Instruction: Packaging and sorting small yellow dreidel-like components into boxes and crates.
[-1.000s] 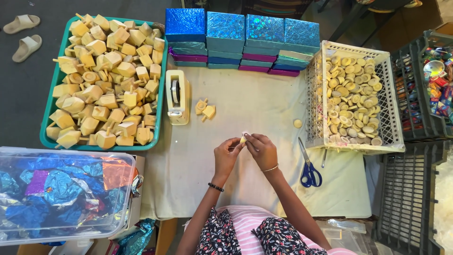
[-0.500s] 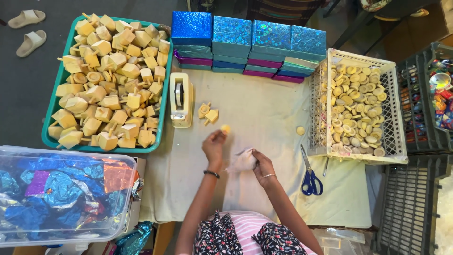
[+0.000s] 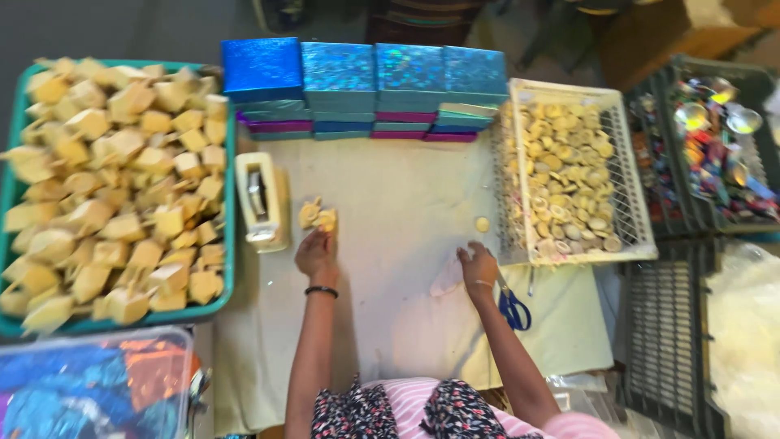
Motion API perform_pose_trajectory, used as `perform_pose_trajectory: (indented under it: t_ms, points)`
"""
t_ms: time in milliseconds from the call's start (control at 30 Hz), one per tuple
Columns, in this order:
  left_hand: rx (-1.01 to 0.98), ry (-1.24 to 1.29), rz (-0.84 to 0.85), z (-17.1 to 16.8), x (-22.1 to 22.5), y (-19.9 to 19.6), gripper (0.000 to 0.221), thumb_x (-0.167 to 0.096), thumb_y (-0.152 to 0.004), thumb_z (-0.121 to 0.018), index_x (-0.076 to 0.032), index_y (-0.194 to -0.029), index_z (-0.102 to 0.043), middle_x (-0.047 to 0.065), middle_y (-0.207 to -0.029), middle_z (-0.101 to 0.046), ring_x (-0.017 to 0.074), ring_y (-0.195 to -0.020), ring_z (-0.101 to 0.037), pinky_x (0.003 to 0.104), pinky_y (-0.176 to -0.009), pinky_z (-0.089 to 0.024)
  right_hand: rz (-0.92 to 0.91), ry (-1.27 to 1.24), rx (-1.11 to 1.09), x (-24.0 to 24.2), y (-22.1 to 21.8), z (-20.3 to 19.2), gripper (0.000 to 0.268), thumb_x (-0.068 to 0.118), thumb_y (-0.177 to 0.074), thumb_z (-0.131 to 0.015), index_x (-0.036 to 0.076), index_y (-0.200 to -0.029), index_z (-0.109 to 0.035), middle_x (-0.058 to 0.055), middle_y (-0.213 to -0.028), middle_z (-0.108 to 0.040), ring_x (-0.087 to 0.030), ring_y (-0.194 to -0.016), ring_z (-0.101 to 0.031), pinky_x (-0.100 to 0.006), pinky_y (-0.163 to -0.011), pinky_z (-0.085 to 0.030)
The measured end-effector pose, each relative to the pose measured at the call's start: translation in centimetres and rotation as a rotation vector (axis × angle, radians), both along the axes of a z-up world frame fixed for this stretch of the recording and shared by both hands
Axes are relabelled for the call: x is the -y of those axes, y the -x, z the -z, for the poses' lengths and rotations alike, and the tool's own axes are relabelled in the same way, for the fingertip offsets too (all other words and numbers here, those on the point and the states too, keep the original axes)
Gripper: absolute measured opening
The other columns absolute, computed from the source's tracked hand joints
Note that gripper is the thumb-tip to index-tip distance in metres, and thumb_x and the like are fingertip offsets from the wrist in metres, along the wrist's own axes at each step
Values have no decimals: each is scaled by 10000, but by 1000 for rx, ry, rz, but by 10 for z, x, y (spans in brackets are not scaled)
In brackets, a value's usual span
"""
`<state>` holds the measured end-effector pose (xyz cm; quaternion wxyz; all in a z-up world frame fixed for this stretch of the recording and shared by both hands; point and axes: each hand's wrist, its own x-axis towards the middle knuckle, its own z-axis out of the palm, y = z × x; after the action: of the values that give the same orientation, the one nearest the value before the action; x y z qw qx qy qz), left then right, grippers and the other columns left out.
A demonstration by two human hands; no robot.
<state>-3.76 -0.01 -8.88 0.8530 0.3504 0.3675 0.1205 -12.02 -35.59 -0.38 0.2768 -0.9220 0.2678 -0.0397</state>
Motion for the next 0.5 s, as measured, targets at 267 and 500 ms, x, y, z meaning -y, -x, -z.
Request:
perform_pose_trajectory:
  t_ms: [267, 500]
  points:
    - [-81, 108, -97, -54, 3, 4, 113, -11, -915, -738, 53, -957, -655, 87, -878, -707, 133, -721, -699, 229, -631, -598, 0, 241, -49, 39, -61, 16, 574, 312, -882, -736, 74, -1387, -604, -267, -962, -723, -462, -887, -686, -528, -795, -545]
    - [-100, -27, 69, -12, 18, 33, 40, 8, -928, -695, 11, -957, -668, 88, -841, -692, 148, -660, -627, 226, -536, -489, 12, 210, -4, 47, -72, 30, 524, 334, -868, -759, 79, -1315, -664, -235, -1028, -738, -410, -943, -709, -473, -844, -565]
